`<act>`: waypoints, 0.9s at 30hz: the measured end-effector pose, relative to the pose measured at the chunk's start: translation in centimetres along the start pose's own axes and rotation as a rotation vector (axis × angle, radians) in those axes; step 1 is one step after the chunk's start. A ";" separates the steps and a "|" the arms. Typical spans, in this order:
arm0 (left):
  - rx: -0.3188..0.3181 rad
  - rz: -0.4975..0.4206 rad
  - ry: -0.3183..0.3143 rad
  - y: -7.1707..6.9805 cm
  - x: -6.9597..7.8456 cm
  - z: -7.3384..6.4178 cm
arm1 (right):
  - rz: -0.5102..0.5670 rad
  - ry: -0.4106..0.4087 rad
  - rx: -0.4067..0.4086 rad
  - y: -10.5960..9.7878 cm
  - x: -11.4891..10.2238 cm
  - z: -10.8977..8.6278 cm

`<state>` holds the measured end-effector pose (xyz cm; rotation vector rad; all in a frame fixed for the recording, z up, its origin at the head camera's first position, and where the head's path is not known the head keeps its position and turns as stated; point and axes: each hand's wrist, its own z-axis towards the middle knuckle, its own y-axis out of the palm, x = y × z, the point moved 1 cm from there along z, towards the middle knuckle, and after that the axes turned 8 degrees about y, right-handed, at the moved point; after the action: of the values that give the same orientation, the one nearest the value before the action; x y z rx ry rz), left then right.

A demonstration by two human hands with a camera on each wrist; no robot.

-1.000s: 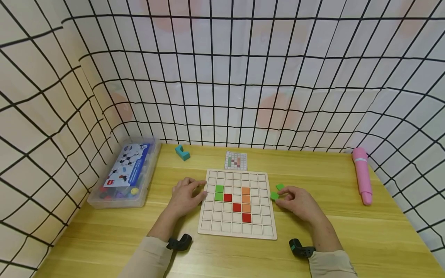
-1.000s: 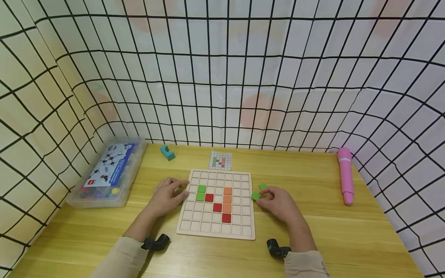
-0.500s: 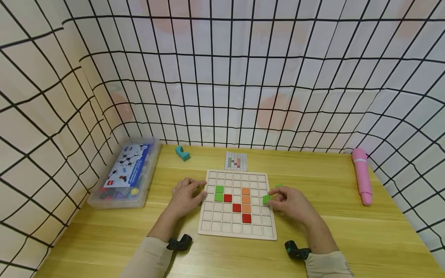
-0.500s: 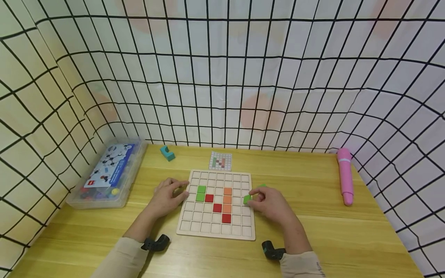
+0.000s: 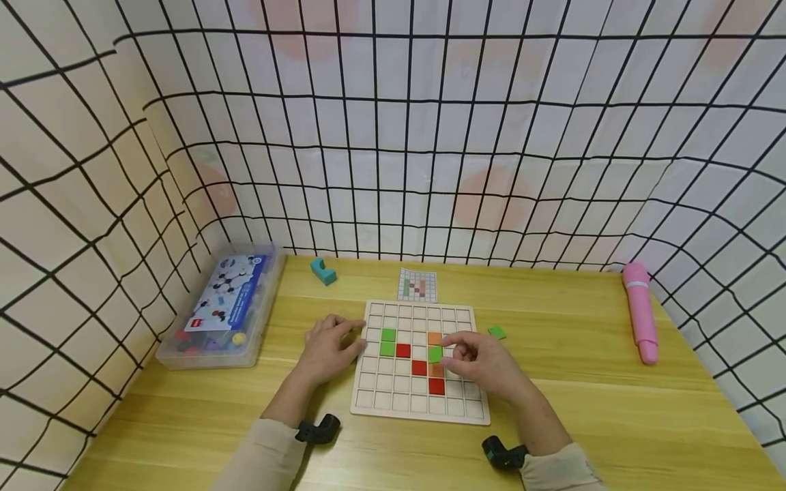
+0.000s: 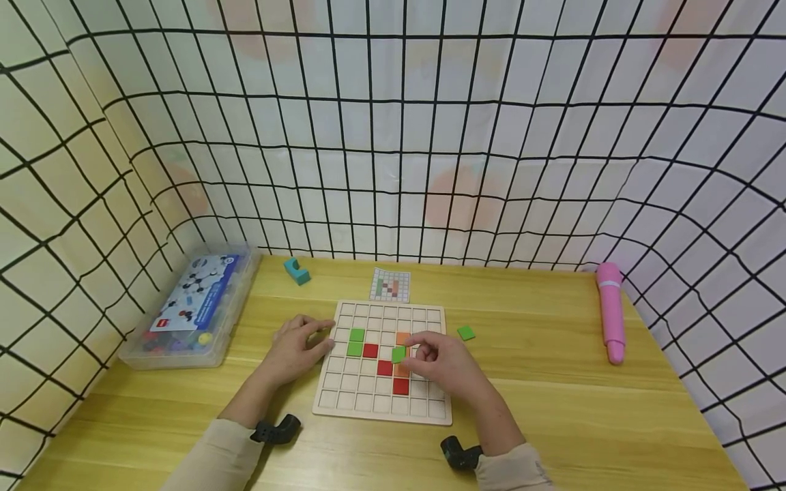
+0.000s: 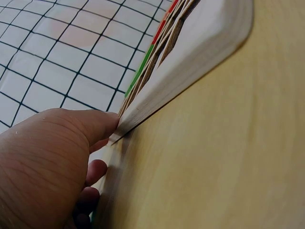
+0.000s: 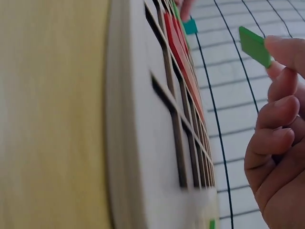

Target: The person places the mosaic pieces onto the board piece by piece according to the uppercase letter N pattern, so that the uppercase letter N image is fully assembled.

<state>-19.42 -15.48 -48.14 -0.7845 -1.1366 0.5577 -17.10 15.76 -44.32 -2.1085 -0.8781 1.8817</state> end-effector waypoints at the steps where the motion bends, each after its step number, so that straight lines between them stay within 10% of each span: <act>1: 0.001 0.000 0.001 0.0 0.0 0.0 | 0.005 -0.008 -0.004 0.3 -0.1 0.1; 27: 0.004 -0.007 0.015 0.0 -0.2 -0.1 | -0.102 -0.034 -0.029 6.6 -3.4 2.1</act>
<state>-19.43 -15.61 -48.26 -0.7791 -1.1239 0.5473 -17.13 8.08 -45.15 -2.0121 -1.0071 1.8699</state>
